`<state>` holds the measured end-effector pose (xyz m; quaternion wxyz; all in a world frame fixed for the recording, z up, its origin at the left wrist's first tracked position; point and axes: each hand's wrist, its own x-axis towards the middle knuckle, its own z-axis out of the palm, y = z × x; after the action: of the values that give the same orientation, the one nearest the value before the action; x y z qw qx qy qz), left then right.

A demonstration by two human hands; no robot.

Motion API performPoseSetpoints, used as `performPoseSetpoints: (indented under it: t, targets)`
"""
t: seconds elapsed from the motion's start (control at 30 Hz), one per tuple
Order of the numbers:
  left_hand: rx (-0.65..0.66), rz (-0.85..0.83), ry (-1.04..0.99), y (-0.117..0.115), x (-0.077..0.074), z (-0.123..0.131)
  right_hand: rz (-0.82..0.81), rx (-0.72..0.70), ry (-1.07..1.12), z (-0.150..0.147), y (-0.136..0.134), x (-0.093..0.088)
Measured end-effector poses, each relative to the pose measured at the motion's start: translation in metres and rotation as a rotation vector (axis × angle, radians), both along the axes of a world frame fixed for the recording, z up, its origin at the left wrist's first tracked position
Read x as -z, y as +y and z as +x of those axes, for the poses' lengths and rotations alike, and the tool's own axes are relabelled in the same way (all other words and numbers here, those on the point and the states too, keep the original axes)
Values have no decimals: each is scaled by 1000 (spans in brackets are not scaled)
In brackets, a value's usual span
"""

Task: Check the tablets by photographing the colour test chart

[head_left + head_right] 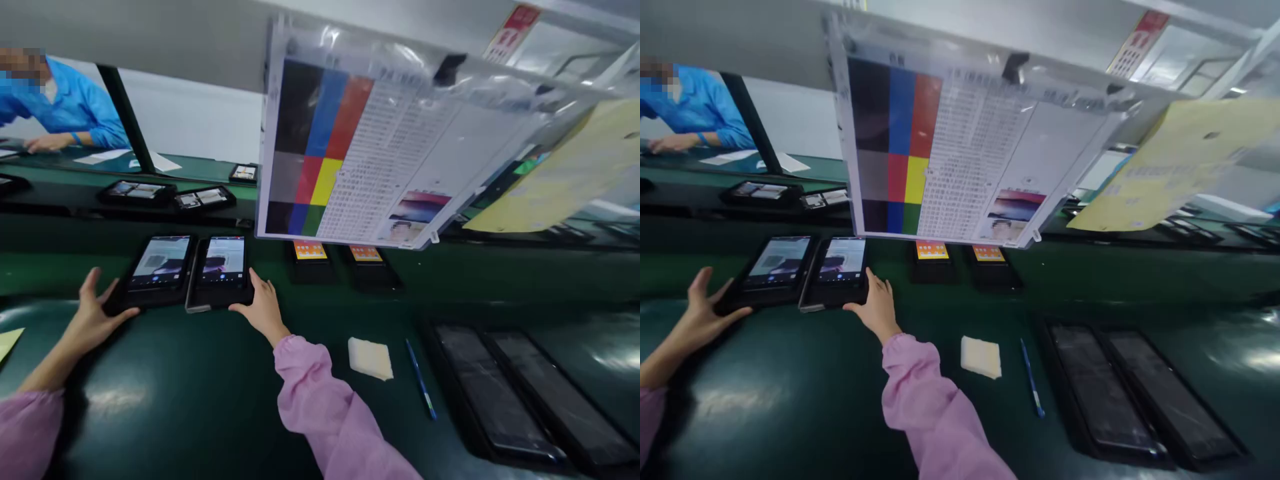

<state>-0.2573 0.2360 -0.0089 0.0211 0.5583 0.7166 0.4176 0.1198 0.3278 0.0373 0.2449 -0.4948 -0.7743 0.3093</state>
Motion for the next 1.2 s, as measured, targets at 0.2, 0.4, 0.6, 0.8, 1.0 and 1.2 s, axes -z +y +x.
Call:
performPoseSetpoints:
  t: [0.2, 0.4, 0.6, 0.8, 1.0, 1.2]
  targets:
    - [113, 4, 1, 44, -16, 23, 33, 89, -8, -5, 4, -3]
    - [218, 112, 90, 39, -20, 84, -8, 23, 155, 35, -32, -17]
    - [502, 23, 126, 39, -14, 178, -84, 225, 417, 184, -33, -44]
    - [537, -92, 43, 67, -14, 307, -254, 787, 634, 340, 21, -71]
    - [321, -270, -92, 117, -17, 401, -335, 1051, 842, 384, 54, -59]
    - [233, -496, -273, 164, -24, 440, -253, 1149, 1032, 400, 79, -35]
